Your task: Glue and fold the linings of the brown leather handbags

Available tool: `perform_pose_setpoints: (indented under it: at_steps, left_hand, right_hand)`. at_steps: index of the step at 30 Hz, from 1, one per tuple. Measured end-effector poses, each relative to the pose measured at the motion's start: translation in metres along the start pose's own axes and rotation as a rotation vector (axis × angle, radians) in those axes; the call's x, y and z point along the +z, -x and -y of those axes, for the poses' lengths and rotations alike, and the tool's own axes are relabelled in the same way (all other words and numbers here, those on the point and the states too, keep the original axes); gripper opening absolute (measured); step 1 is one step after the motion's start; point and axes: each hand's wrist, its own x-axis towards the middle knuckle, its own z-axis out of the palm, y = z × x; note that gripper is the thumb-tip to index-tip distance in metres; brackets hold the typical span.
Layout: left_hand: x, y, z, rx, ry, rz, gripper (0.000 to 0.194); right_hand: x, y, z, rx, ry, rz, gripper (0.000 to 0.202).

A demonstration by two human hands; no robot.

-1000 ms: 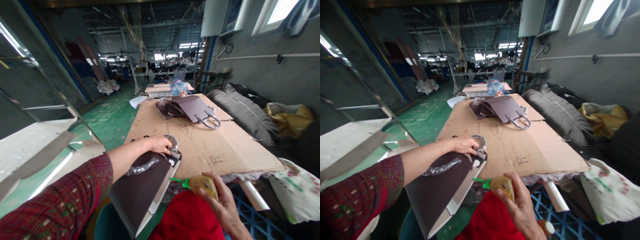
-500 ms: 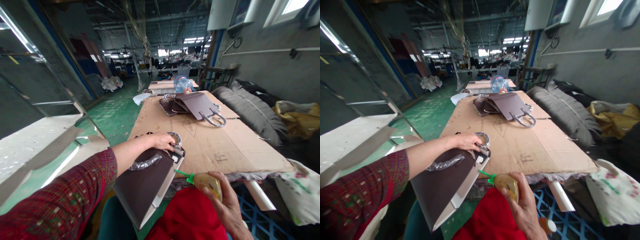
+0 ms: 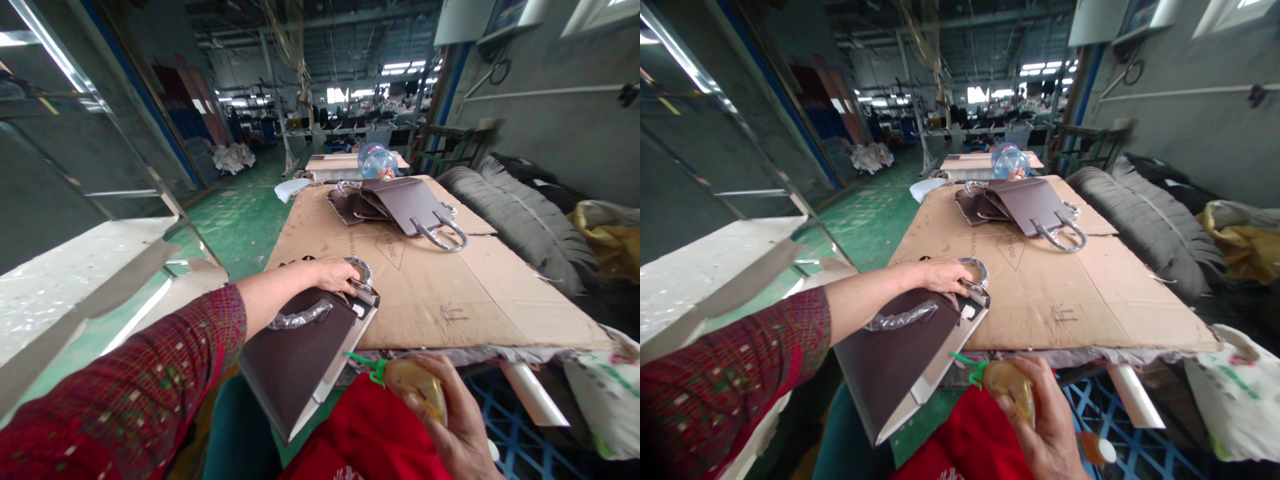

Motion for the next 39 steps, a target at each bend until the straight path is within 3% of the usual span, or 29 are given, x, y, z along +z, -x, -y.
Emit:
perform_pose_setpoints:
  at_steps: [2, 6, 10, 14, 18, 22, 26, 31, 36, 39]
  left_hand:
    - [0.0, 0.0, 0.0, 0.0, -0.006, -0.005, 0.021]
    - [0.002, -0.002, 0.003, 0.018, -0.009, -0.008, 0.022]
    - [0.004, -0.004, 0.006, 0.017, -0.01, -0.016, 0.023]
    - [0.005, -0.005, 0.007, 0.018, -0.01, -0.018, 0.025]
    - [0.006, -0.004, 0.008, 0.019, -0.012, -0.021, 0.024]
    - [0.005, -0.003, 0.006, 0.014, -0.021, -0.024, 0.024]
    - [0.004, -0.002, 0.003, 0.013, -0.041, -0.031, 0.023]
    - [0.003, 0.0, 0.0, 0.009, -0.054, -0.033, 0.023]
    - [0.006, -0.002, 0.002, 0.013, -0.063, -0.052, 0.023]
    - [0.007, -0.002, 0.004, 0.017, -0.058, -0.06, 0.022]
  right_hand:
    - [0.001, 0.001, 0.003, -0.019, 0.021, -0.029, 0.03]
    - [0.003, 0.007, 0.011, -0.043, 0.053, 0.074, 0.031]
    - [0.006, 0.012, 0.013, -0.057, 0.069, -0.009, 0.032]
    - [0.01, 0.015, 0.013, -0.094, 0.051, 0.063, 0.037]
    - [0.012, 0.018, 0.015, -0.064, 0.073, -0.005, 0.038]
    - [0.012, 0.021, 0.021, -0.077, 0.062, 0.097, 0.036]
    - [0.013, 0.022, 0.024, -0.107, 0.112, -0.04, 0.033]
    - [0.015, 0.024, 0.022, -0.119, 0.112, 0.032, 0.033]
    - [0.015, 0.03, 0.011, -0.027, 0.096, -0.089, 0.035]
    - [0.013, 0.03, 0.009, -0.055, 0.098, -0.04, 0.035]
